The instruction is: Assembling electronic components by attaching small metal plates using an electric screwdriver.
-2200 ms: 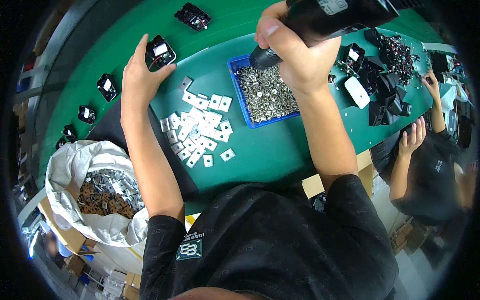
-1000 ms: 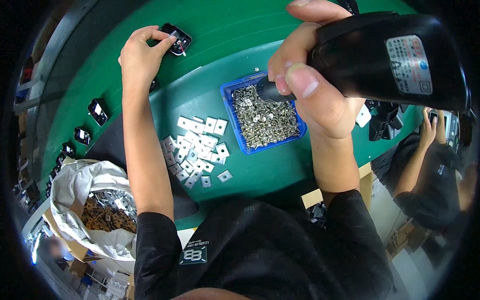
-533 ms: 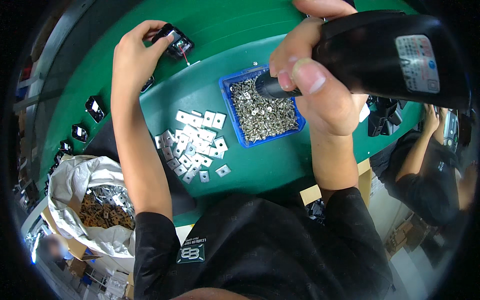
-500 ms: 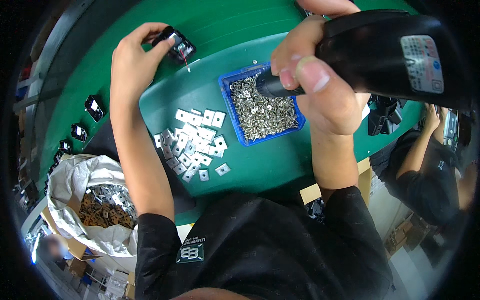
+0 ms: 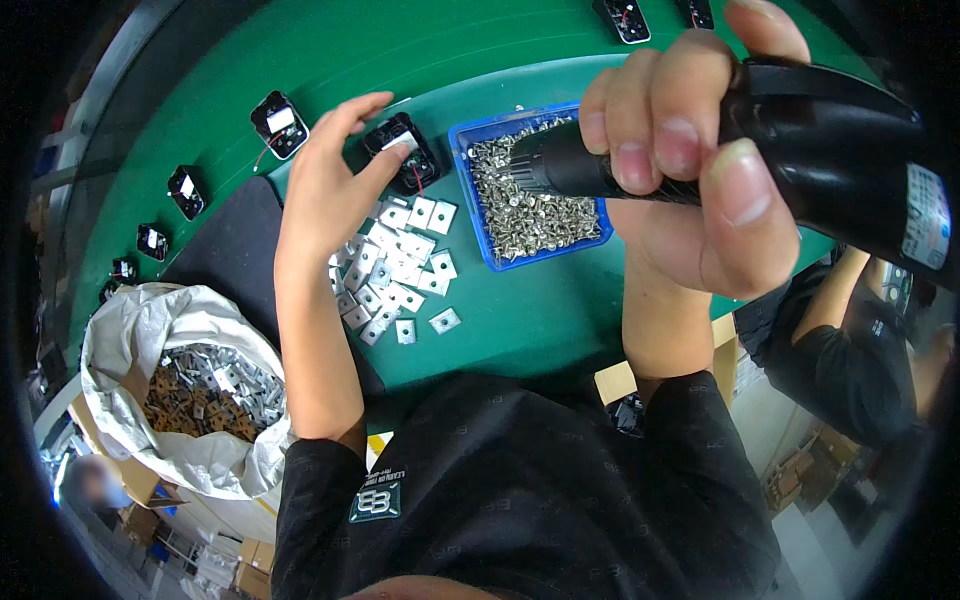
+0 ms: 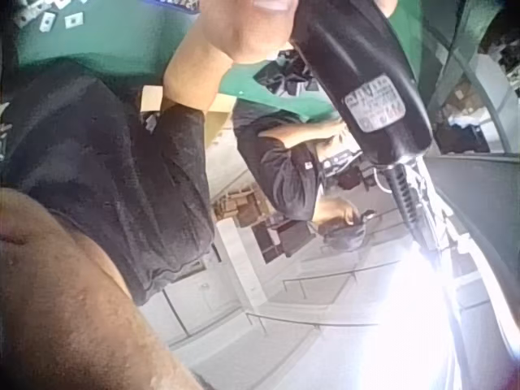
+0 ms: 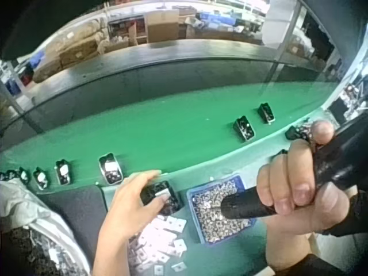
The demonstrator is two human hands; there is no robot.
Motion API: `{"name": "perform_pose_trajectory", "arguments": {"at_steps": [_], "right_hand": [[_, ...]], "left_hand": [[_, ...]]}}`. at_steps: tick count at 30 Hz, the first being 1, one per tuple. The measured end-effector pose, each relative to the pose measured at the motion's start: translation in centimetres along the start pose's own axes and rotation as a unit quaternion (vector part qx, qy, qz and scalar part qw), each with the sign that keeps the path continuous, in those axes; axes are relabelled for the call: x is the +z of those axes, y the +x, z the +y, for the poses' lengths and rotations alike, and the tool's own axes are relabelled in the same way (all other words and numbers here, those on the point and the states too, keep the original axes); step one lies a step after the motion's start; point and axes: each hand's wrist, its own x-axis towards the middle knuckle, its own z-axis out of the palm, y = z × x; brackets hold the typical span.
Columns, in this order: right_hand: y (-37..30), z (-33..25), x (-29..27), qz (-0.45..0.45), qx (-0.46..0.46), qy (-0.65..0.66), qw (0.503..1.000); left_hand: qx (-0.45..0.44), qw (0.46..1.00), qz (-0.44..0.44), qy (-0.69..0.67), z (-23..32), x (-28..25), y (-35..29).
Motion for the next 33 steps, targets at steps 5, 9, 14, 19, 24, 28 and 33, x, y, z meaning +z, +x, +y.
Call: {"name": "perform_pose_trajectory", "arguments": {"at_steps": [5, 9, 14, 19, 24, 28, 33], "right_hand": [[-0.2, -1.3, 0.2, 0.012, 0.024, 0.051, 0.998], [0.2, -1.5, 0.7, 0.006, 0.039, 0.064, 0.997], [0.2, -1.8, 1.3, 0.002, 0.051, 0.083, 0.995], [-0.2, -0.6, 2.3, 0.027, 0.015, 0.112, 0.993], [0.6, -1.4, 1.6, -0.009, 0.029, 0.101, 0.994], [0.8, -1.8, 1.5, -0.044, 0.063, 0.078, 0.994], [0.7, -1.9, 1.6, -0.027, 0.056, 0.071, 0.996]], "left_hand": [[0.135, 0.989, 0.051, -0.035, 2.6, -0.1, -1.4], [0.198, 0.980, -0.004, -0.023, 3.7, 0.9, -2.5], [0.229, 0.972, 0.008, -0.055, 3.7, 2.0, -3.4], [0.220, 0.973, 0.021, -0.064, 3.4, 2.1, -3.5], [0.202, 0.976, 0.015, -0.077, 3.8, 2.0, -3.5], [0.184, 0.979, 0.005, -0.087, 3.9, 1.9, -3.7], [0.184, 0.979, -0.004, -0.092, 3.9, 2.2, -3.8]]}}
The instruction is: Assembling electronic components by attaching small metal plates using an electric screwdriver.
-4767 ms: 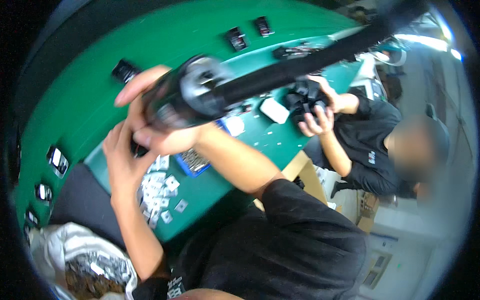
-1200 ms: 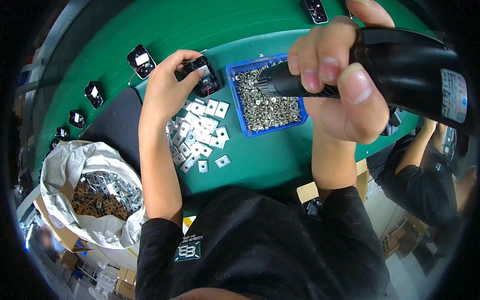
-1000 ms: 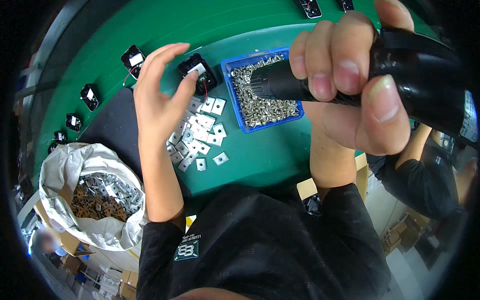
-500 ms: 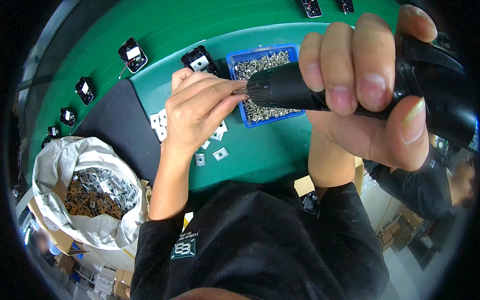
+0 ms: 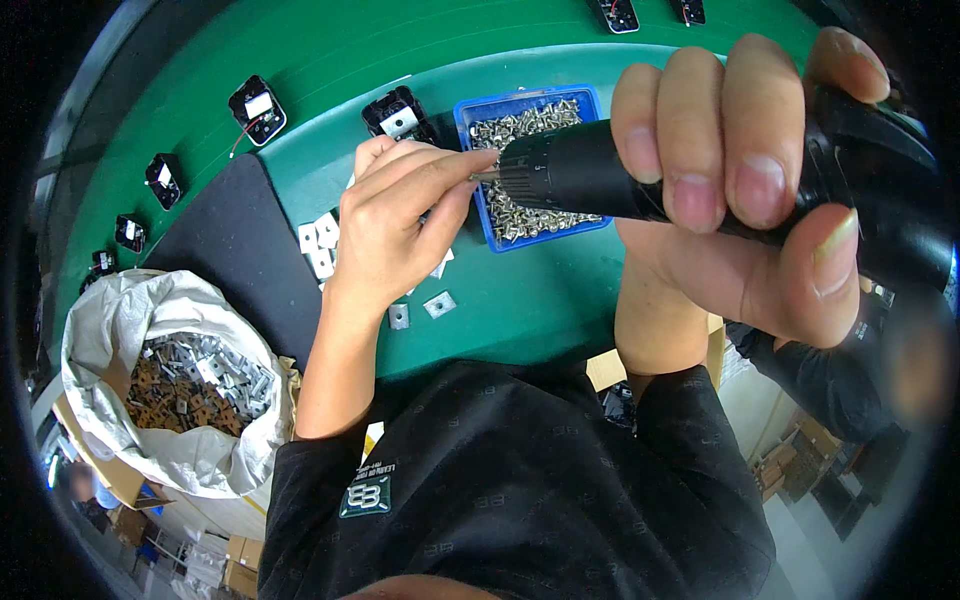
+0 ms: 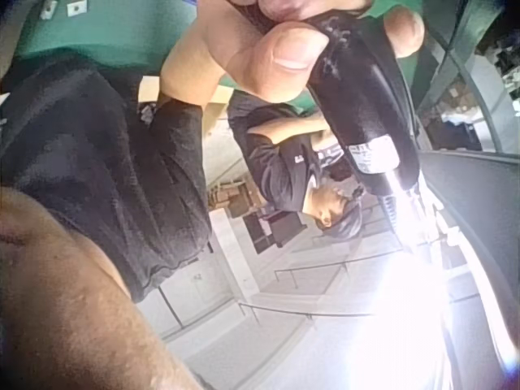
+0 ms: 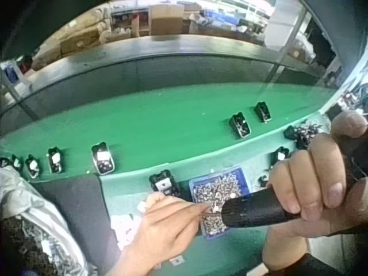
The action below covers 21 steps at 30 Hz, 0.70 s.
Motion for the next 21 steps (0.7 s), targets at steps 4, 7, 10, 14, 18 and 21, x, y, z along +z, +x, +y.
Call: {"name": "perform_pose_trajectory", "arguments": {"at_steps": [4, 7, 10, 14, 18, 21], "right_hand": [[0.11, 0.05, -0.13, -0.004, 0.002, -0.009, 1.000], [0.07, 0.13, -0.26, -0.008, 0.004, -0.006, 1.000], [0.05, 0.33, -0.27, -0.010, 0.003, -0.003, 1.000], [-0.01, 0.36, -0.41, -0.011, 0.003, -0.010, 1.000], [-0.14, 0.61, -0.14, -0.002, -0.005, -0.019, 1.000], [-0.24, 0.88, 0.02, -0.007, -0.012, -0.012, 1.000]], "left_hand": [[-0.011, 1.000, -0.016, -0.013, 0.02, -0.08, 0.06], [-0.016, 1.000, -0.011, -0.019, 0.11, -0.12, 0.08], [-0.018, 1.000, -0.012, -0.017, 0.10, -0.13, 0.10], [-0.002, 1.000, -0.007, 0.019, 0.33, -0.26, 0.03], [-0.026, 1.000, -0.016, 0.005, 0.38, 0.02, 0.00], [-0.031, 0.999, -0.011, 0.002, 0.12, 0.04, -0.21]]}}
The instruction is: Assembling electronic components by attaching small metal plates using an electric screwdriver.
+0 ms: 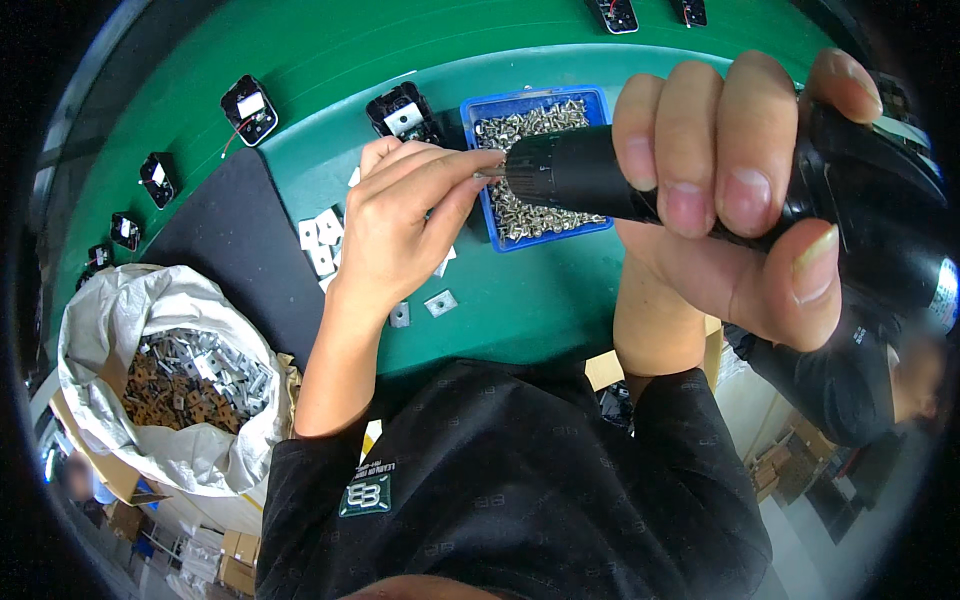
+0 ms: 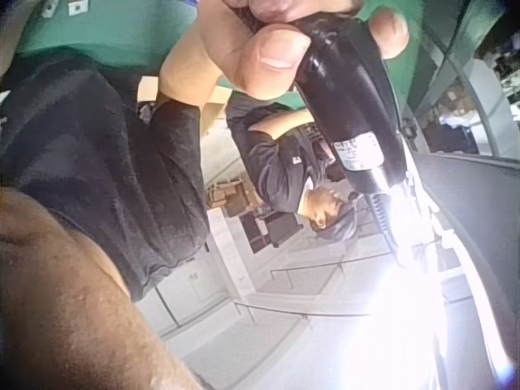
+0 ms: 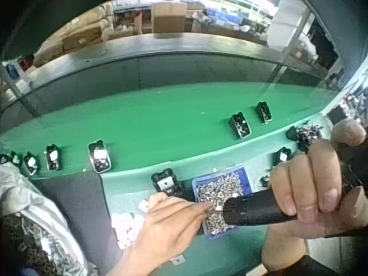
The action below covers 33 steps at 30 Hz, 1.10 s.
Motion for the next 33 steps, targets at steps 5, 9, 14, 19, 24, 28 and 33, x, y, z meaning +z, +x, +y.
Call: {"name": "perform_pose_trajectory", "arguments": {"at_steps": [5, 9, 14, 19, 24, 28, 33], "right_hand": [[0.2, -0.2, -0.1, 0.000, 0.010, -0.010, 1.000], [0.1, 0.1, -0.2, -0.004, 0.010, 0.012, 1.000], [0.1, 0.1, 0.0, -0.007, 0.014, -0.014, 1.000], [0.1, 0.1, -0.5, -0.022, 0.013, -0.014, 1.000], [0.2, 0.2, -0.6, -0.028, 0.015, -0.003, 0.999], [0.2, 0.7, -0.6, -0.030, 0.009, 0.009, 0.999], [0.3, 2.3, -0.2, -0.002, 0.014, -0.017, 1.000]], "left_hand": [[0.000, 1.000, 0.008, -0.009, 0.1, 0.0, 0.2], [-0.009, 1.000, 0.011, -0.004, 0.0, 0.1, 0.0], [-0.016, 0.999, 0.039, 0.004, 0.0, 0.3, -0.1], [-0.016, 0.999, 0.047, 0.008, -0.3, 0.3, 0.0], [-0.010, 0.998, 0.059, -0.001, -0.4, 0.6, 0.0], [-0.004, 0.999, 0.052, 0.012, -0.7, 0.1, -0.1], [-0.003, 0.999, 0.039, 0.037, -1.4, -2.5, 0.5]]}}
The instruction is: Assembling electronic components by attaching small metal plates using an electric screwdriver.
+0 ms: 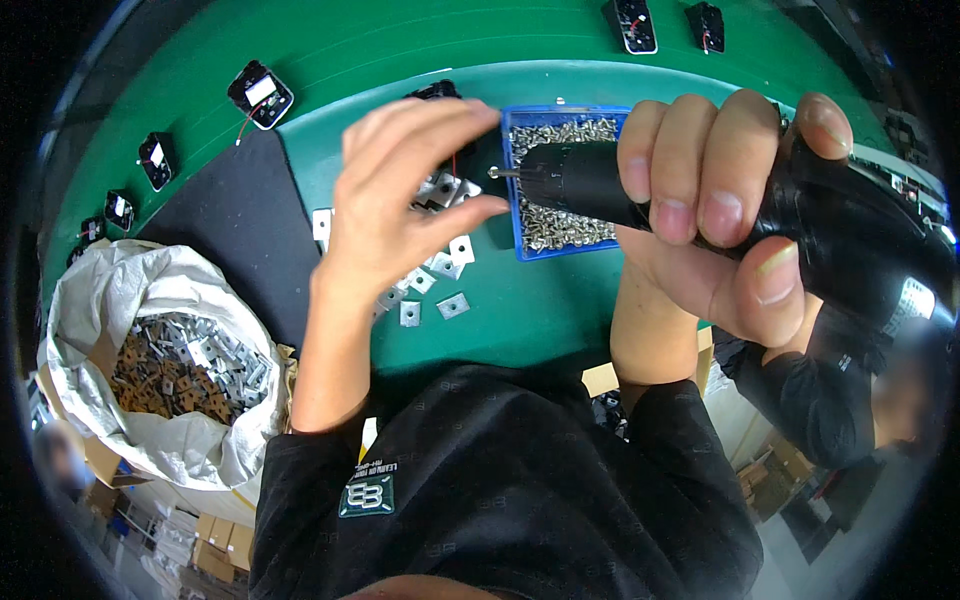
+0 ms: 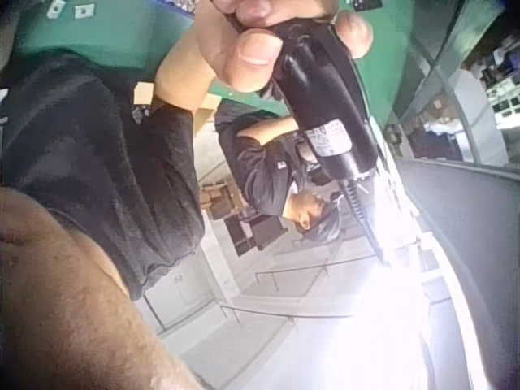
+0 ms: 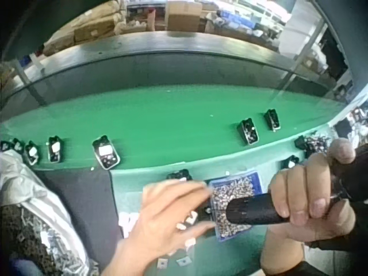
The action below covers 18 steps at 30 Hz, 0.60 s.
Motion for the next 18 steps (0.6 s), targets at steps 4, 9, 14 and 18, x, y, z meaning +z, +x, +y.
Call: {"name": "perform_pose_trajectory", "arguments": {"at_steps": [4, 9, 14, 18], "right_hand": [[0.7, 1.7, 0.2, -0.003, -0.005, 0.011, 1.000], [1.2, 5.3, 0.1, 0.044, -0.067, -0.012, 0.997], [1.7, 6.6, 0.8, 0.089, -0.063, -0.039, 0.993], [1.7, 6.7, 0.6, 0.091, -0.060, -0.054, 0.993]], "left_hand": [[-0.024, 0.999, -0.035, 0.032, -2.4, -1.9, -0.6], [-0.095, 0.991, -0.088, 0.041, -3.2, -1.2, -1.9], [-0.110, 0.987, -0.102, 0.055, -2.9, -0.6, -1.5], [-0.104, 0.990, -0.068, 0.064, -3.0, 0.4, -1.2]]}}
